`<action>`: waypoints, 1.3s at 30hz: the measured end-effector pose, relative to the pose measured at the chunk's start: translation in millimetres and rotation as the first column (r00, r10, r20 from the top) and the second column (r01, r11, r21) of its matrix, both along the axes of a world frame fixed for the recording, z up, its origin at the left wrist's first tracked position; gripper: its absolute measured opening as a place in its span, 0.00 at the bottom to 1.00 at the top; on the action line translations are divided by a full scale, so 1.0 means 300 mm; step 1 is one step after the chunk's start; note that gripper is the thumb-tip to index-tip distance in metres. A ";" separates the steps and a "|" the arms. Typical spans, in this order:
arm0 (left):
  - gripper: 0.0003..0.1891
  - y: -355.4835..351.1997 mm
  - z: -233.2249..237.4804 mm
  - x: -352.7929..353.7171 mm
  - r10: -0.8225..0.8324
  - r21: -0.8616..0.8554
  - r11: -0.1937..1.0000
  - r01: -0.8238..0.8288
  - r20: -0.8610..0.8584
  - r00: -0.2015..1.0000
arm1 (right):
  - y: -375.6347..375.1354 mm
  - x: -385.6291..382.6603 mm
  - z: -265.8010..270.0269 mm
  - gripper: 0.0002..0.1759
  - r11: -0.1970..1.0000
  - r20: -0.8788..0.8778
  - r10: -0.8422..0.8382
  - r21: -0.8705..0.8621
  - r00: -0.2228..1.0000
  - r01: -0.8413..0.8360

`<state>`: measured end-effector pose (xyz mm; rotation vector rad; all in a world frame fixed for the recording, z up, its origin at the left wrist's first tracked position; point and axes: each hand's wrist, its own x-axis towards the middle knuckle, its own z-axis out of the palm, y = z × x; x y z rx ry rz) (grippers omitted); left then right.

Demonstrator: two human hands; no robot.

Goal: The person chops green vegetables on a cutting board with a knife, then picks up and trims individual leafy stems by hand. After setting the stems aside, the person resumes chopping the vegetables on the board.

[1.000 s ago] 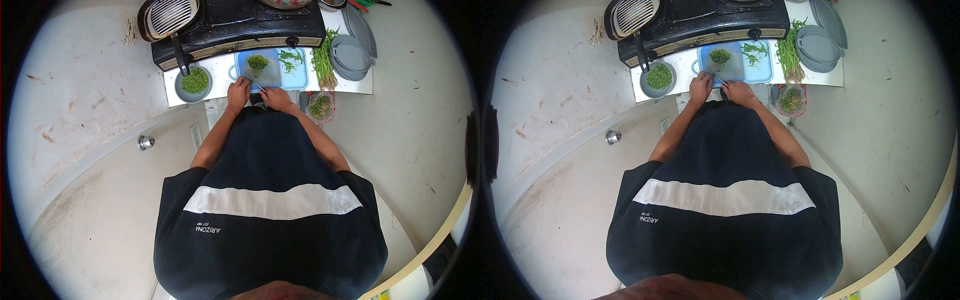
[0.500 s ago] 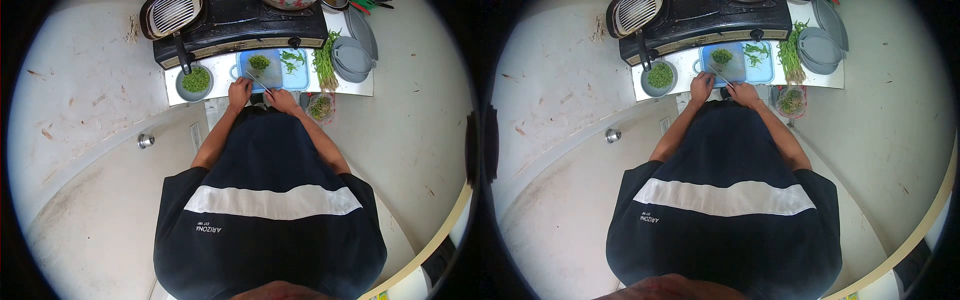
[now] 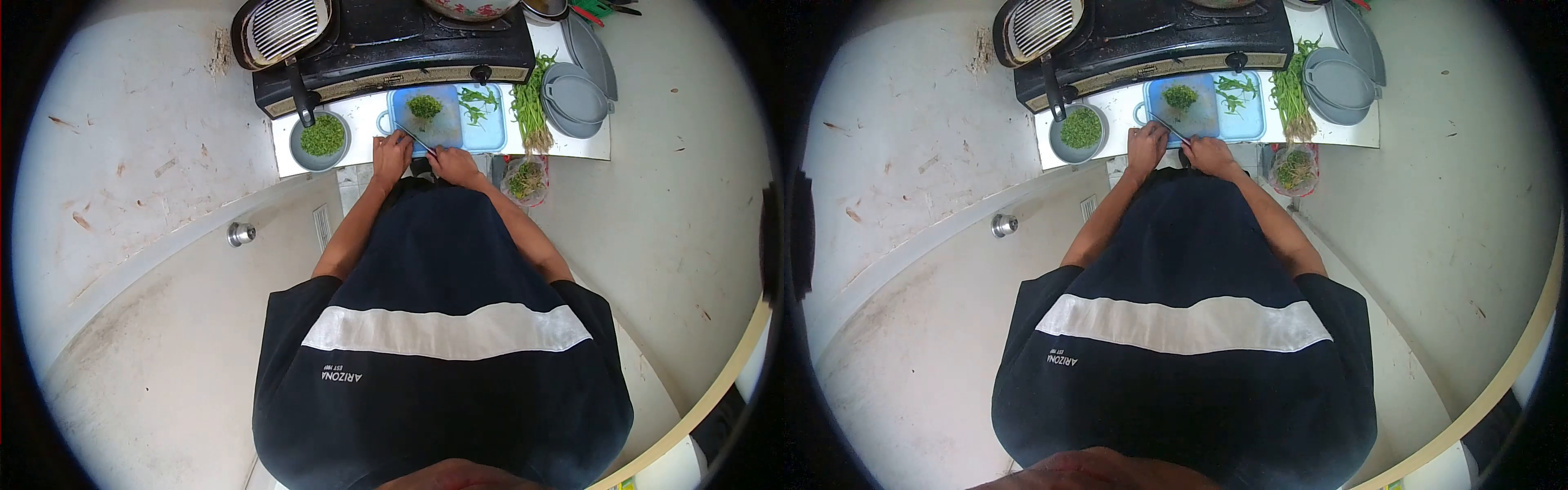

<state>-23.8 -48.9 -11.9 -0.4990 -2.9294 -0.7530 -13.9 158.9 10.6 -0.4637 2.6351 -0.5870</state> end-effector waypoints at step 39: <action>0.07 0.002 -0.004 0.021 0.032 0.037 0.999 -0.031 -0.050 0.998 | 0.017 0.012 -0.051 0.27 0.999 -0.096 0.012 -0.032 0.995 -0.015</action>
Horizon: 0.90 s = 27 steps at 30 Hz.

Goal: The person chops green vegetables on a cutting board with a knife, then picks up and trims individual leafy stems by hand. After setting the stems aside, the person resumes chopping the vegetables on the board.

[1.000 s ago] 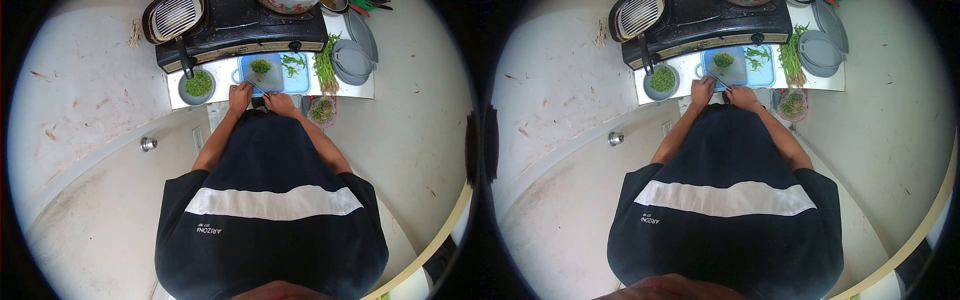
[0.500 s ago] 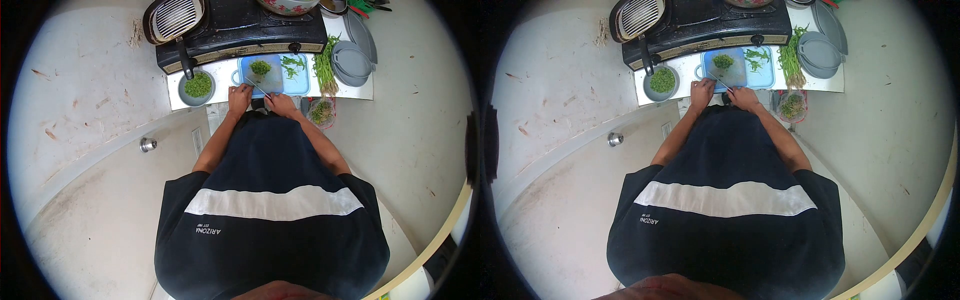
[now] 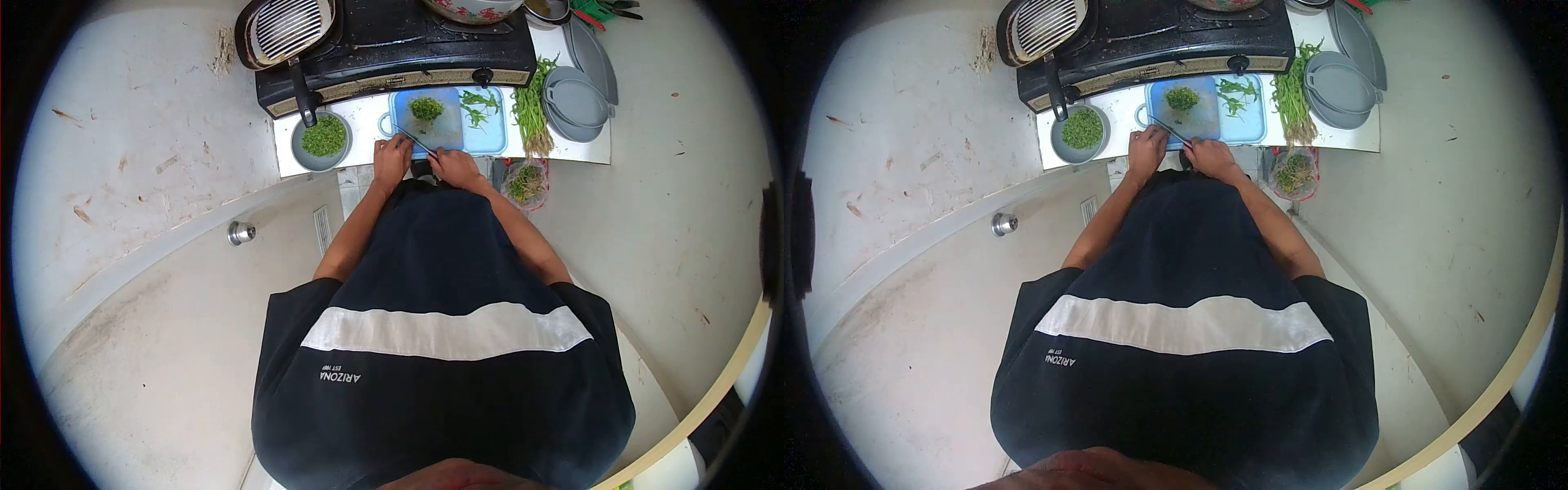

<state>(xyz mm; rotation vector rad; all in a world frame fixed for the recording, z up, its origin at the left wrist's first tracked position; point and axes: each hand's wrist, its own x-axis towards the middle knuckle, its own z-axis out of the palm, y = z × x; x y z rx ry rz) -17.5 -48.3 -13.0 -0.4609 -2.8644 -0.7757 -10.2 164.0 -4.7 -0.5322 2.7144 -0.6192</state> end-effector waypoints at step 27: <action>0.07 -0.010 -0.010 -0.001 0.006 0.044 0.999 -0.009 0.052 0.999 | 0.034 0.004 0.005 0.28 0.999 0.065 0.016 -0.034 0.998 -0.014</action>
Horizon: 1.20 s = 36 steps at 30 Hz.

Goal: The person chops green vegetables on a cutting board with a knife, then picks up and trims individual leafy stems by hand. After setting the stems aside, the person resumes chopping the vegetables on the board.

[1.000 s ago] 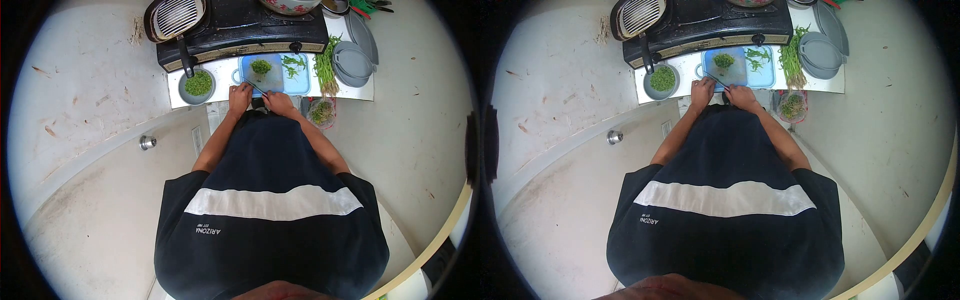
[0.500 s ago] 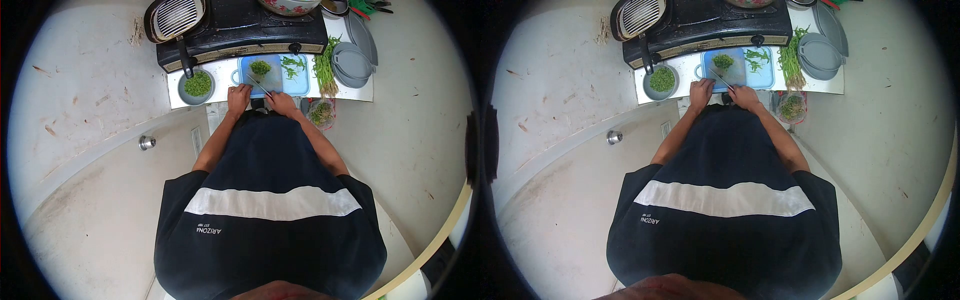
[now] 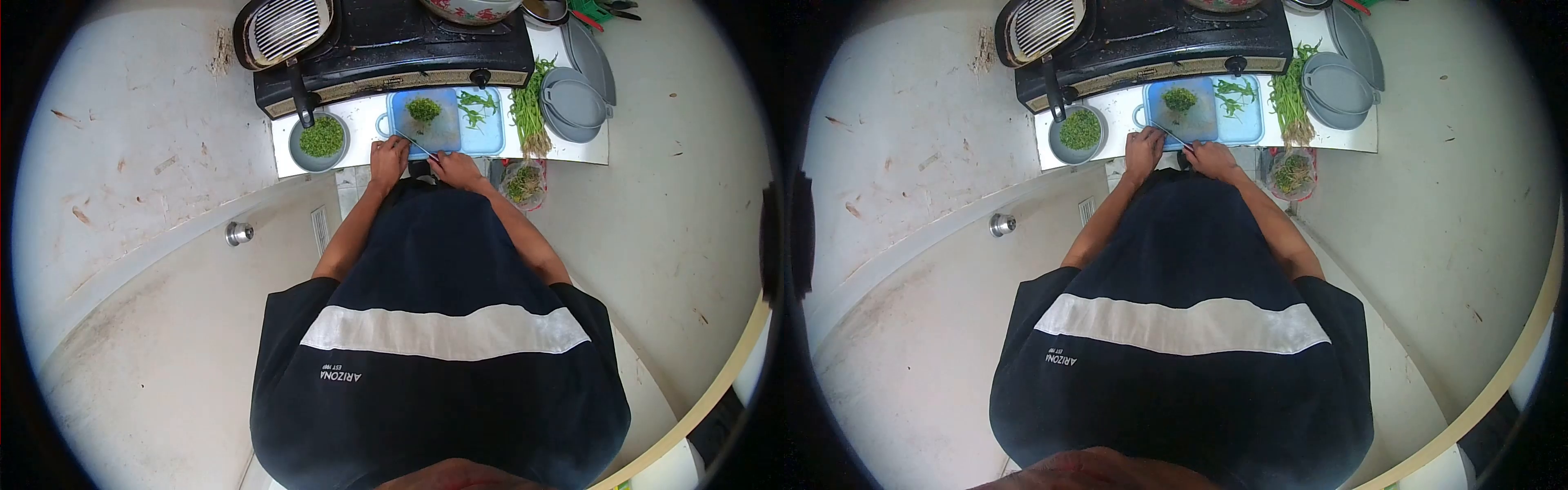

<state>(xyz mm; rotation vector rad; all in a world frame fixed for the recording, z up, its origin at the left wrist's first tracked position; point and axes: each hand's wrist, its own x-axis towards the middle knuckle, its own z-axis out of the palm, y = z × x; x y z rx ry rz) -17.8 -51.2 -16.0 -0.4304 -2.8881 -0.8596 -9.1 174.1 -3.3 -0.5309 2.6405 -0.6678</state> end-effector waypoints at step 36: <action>0.05 0.005 0.009 0.007 0.052 0.059 0.997 -0.057 0.078 0.996 | -0.015 0.012 0.038 0.28 1.000 0.020 -0.002 0.008 1.000 0.002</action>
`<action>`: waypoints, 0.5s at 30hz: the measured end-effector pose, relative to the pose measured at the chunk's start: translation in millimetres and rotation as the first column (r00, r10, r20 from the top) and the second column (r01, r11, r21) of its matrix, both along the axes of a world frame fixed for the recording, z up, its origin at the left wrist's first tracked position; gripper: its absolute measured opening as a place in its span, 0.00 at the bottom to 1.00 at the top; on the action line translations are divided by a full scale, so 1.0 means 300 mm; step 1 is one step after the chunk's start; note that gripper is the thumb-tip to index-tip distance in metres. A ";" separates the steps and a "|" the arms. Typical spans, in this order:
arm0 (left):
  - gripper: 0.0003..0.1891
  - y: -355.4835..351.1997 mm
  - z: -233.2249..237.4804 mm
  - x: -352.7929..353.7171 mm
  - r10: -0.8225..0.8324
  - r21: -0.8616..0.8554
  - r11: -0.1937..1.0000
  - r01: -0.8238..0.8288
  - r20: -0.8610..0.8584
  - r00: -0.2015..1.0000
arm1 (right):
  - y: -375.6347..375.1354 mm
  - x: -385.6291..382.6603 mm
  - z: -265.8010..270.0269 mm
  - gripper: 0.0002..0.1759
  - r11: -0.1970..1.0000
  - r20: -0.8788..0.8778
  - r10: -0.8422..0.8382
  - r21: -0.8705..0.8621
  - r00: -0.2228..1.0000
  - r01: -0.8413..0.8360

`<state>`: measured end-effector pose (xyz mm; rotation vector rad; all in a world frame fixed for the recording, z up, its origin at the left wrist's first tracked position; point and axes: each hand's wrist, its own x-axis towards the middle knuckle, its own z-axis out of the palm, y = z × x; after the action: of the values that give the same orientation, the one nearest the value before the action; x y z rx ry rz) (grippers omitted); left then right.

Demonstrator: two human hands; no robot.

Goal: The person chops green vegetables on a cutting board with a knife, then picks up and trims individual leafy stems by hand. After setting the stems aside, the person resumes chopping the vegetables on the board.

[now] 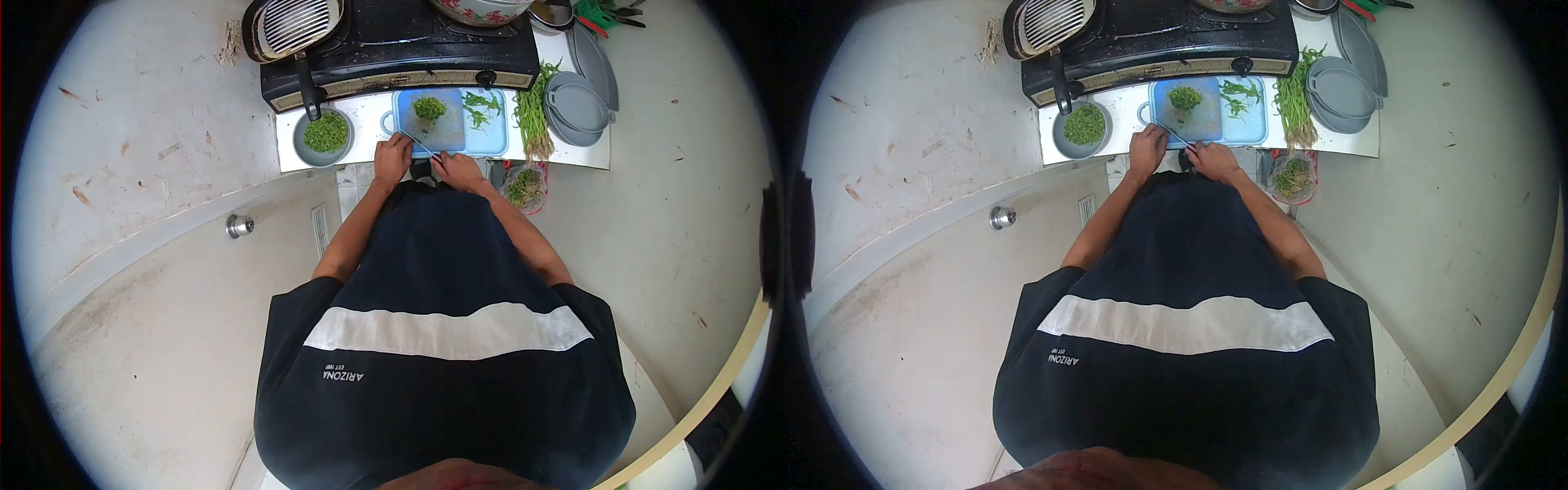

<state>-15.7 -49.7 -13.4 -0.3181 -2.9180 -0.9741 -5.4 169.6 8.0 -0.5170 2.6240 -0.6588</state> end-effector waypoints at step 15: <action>0.08 -0.005 0.001 0.008 -0.034 -0.005 0.999 0.034 -0.026 0.999 | 0.003 -0.007 -0.013 0.27 0.999 -0.033 0.026 0.042 0.999 -0.024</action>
<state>-13.4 -51.3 -13.0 -0.3786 -2.9015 -0.9602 -7.4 170.6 4.2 -0.5523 2.6520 -0.5920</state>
